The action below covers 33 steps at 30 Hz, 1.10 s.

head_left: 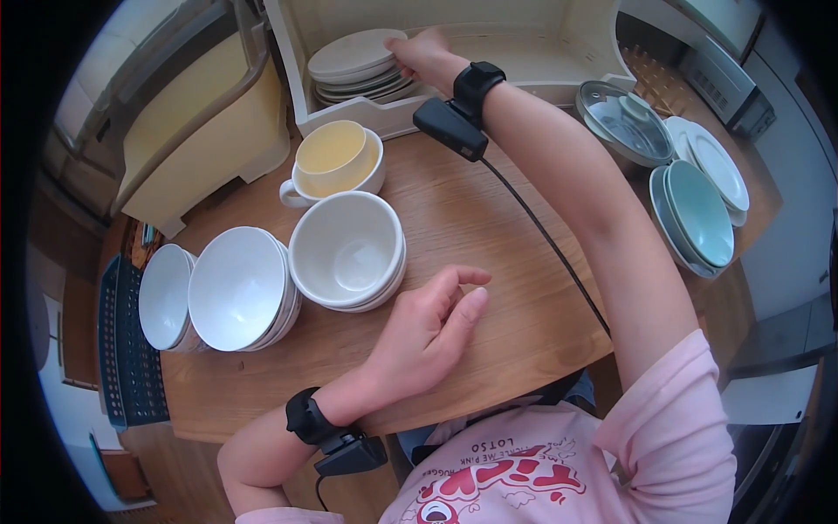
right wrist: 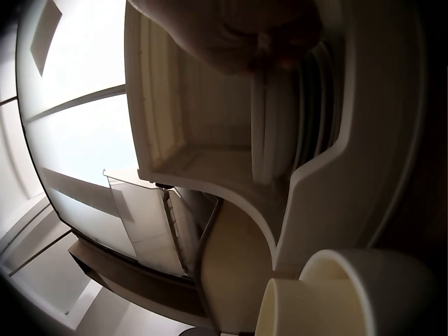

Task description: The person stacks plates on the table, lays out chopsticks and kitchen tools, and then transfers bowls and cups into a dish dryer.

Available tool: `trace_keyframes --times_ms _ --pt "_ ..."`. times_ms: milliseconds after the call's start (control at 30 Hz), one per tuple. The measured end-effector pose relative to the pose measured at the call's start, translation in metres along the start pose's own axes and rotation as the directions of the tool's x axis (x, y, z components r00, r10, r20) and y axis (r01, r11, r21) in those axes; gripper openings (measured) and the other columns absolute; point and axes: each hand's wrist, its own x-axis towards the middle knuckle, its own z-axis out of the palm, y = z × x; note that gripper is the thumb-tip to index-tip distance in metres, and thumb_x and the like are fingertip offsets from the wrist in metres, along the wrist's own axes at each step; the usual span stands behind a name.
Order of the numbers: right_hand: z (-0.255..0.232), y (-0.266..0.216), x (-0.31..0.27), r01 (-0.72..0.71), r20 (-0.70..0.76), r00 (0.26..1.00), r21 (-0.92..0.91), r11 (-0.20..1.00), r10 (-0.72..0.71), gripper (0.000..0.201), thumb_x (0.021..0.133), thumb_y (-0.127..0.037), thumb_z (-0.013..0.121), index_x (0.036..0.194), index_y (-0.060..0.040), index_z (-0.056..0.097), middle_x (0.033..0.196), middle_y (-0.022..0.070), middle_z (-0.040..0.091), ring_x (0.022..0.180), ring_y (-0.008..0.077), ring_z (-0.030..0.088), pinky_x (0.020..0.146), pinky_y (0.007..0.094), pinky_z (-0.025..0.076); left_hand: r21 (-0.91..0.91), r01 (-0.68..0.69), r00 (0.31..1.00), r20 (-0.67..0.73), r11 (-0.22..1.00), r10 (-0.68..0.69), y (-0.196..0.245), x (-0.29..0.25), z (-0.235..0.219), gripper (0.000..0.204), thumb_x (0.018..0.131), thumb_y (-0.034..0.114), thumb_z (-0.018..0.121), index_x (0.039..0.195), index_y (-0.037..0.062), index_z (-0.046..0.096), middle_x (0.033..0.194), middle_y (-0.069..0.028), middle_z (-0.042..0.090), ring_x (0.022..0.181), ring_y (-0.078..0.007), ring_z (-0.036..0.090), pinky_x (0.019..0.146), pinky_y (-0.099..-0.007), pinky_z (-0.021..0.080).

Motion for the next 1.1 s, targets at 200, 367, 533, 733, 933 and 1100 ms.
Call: trace_keyframes --times_ms 200,367,533,733,933,1100 --pt "-0.019 -0.014 -0.015 0.078 0.103 0.992 -0.055 0.995 -0.072 0.045 0.086 -0.045 0.065 0.071 -0.0021 0.062 0.063 0.0049 0.061 0.048 0.0119 0.053 0.047 0.0269 0.046 0.012 0.003 1.0 0.006 1.0 -0.003 -0.001 0.0 -0.002 0.032 0.101 0.024 0.042 0.118 -0.0019 0.051 0.06 0.0016 0.052 0.053 -0.0042 0.049 0.05 -0.0203 0.039" --pt "-0.067 -0.029 -0.011 0.269 0.357 0.927 -0.43 0.862 -0.111 0.045 0.085 -0.042 0.065 0.077 0.0023 0.064 0.065 0.0057 0.061 0.055 0.0141 0.058 0.051 0.0283 0.049 0.004 -0.008 1.0 0.008 1.0 0.008 0.0 0.0 -0.001 0.033 0.101 0.025 0.042 0.118 -0.0024 0.051 0.06 0.0014 0.052 0.054 -0.0044 0.049 0.05 -0.0204 0.039" --pt "-0.16 -0.053 -0.078 0.389 0.429 0.894 -0.595 0.703 -0.13 0.042 0.083 -0.039 0.064 0.092 0.0018 0.065 0.075 0.0089 0.065 0.063 0.0162 0.061 0.055 0.0285 0.05 0.026 -0.023 1.0 -0.004 0.999 0.023 -0.002 0.0 0.0 0.034 0.101 0.025 0.042 0.117 -0.0036 0.052 0.06 0.0011 0.052 0.054 -0.0045 0.05 0.051 -0.0206 0.04" --pt "-0.313 -0.003 -0.111 0.396 0.45 0.889 -0.654 0.645 -0.089 0.038 0.085 -0.034 0.069 0.1 -0.0006 0.061 0.085 0.0028 0.061 0.078 0.0108 0.057 0.069 0.0262 0.048 0.046 0.013 1.0 0.006 0.999 -0.014 0.001 0.001 -0.001 0.034 0.101 0.024 0.042 0.117 -0.0035 0.052 0.06 0.0011 0.052 0.054 -0.0047 0.05 0.051 -0.0209 0.041" --pt "-0.39 0.03 -0.162 -0.047 0.119 0.958 -0.832 0.553 0.259 0.035 0.084 -0.036 0.067 0.098 -0.0045 0.061 0.081 0.0027 0.061 0.071 0.0103 0.057 0.055 0.0239 0.046 -0.006 0.056 0.998 -0.013 0.998 -0.056 0.006 0.002 0.003 0.035 0.101 0.025 0.041 0.117 -0.0033 0.052 0.06 0.0016 0.052 0.054 -0.0044 0.049 0.052 -0.0204 0.041" --pt "-0.395 0.059 -0.186 -0.03 0.18 0.934 -0.822 0.569 0.31 0.04 0.081 -0.031 0.07 0.1 0.0027 0.06 0.089 0.0072 0.06 0.085 0.0151 0.057 0.076 0.0318 0.045 -0.067 0.093 0.995 -0.031 0.993 -0.095 0.009 0.002 0.005 0.03 0.099 0.022 0.048 0.114 -0.0039 0.053 0.064 0.0003 0.052 0.055 -0.005 0.05 0.051 -0.0225 0.041"
